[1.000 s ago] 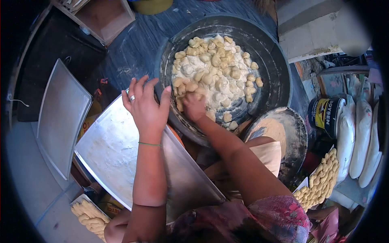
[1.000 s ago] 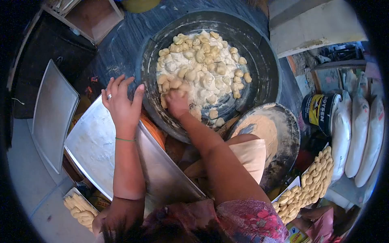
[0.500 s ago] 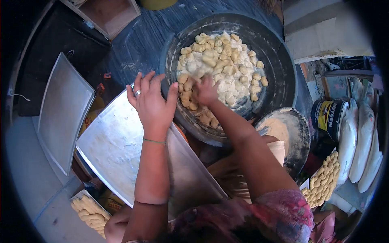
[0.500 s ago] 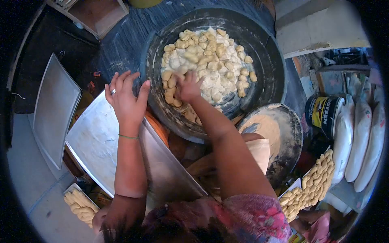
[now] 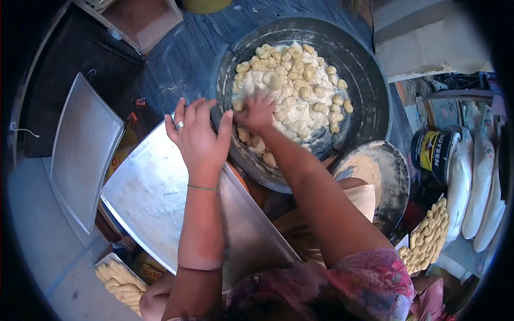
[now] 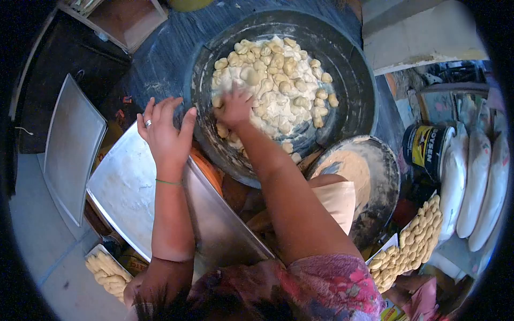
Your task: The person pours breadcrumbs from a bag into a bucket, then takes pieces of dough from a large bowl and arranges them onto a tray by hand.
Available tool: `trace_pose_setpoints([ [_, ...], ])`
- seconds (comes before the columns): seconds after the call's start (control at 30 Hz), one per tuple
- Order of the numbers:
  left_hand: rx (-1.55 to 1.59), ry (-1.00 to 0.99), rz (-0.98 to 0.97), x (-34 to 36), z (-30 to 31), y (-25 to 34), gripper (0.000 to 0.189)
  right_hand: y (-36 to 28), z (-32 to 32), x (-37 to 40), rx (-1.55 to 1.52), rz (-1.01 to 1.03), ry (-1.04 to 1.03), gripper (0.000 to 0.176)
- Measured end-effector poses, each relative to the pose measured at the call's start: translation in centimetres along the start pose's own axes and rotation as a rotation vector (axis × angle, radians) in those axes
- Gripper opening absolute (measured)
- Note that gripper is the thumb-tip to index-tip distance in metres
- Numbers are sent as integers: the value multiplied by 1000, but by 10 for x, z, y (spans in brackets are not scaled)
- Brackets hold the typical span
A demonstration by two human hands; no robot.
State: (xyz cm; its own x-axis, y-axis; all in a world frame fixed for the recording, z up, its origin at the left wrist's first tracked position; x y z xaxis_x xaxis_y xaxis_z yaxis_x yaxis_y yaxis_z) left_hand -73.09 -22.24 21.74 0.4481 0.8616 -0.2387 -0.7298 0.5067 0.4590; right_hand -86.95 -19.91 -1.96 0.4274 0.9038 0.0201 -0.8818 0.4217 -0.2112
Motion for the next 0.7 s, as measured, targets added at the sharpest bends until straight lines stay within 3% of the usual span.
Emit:
trace_pose_setpoints([
  [0.03,8,-3,-1,1,0,0,39,-11,-20,28,110,200,-86,74],
  [0.1,29,2,-6,-2,1,-1,38,14,-57,73,-73,540,-84,70],
  [0.17,55,6,-2,-1,2,-1,37,69,-34,72,177,707,-304,68],
  [0.23,50,18,-13,-2,3,-2,37,99,25,50,341,335,-415,72],
  [0.3,57,19,-21,0,3,-1,37,150,7,47,326,51,-155,76],
  [0.4,68,26,-29,-1,4,1,35,165,-18,57,-324,-594,-93,87],
  [0.47,52,25,-25,-1,3,2,34,125,-49,54,-287,-798,-11,97],
  [0.5,43,25,-21,-1,3,3,35,83,-46,57,-218,-683,-96,99],
  [0.53,35,23,-19,-1,2,3,36,40,-37,68,-341,-579,1,90],
  [0.57,27,18,-22,-1,2,2,36,12,-38,71,-258,-329,-100,87],
  [0.6,21,14,-28,-1,2,1,37,-5,-39,73,-172,-79,-197,83],
  [0.7,18,7,-26,-1,1,0,39,1,-20,58,119,333,-152,82],
])
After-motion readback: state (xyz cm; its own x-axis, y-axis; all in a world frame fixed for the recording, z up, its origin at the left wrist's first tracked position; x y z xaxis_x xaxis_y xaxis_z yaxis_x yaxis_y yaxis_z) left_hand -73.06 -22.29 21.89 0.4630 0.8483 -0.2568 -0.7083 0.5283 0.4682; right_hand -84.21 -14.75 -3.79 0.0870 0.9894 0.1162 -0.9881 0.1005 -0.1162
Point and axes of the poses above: each hand's wrist, its own x-axis away from the middle knuckle, its own z-axis out of the back of the hand, y = z × x, the point moved 4 cm from there along -x, towards the middle knuckle, and after that the axes turned 7 degrees about x, right-handed, at the moved point
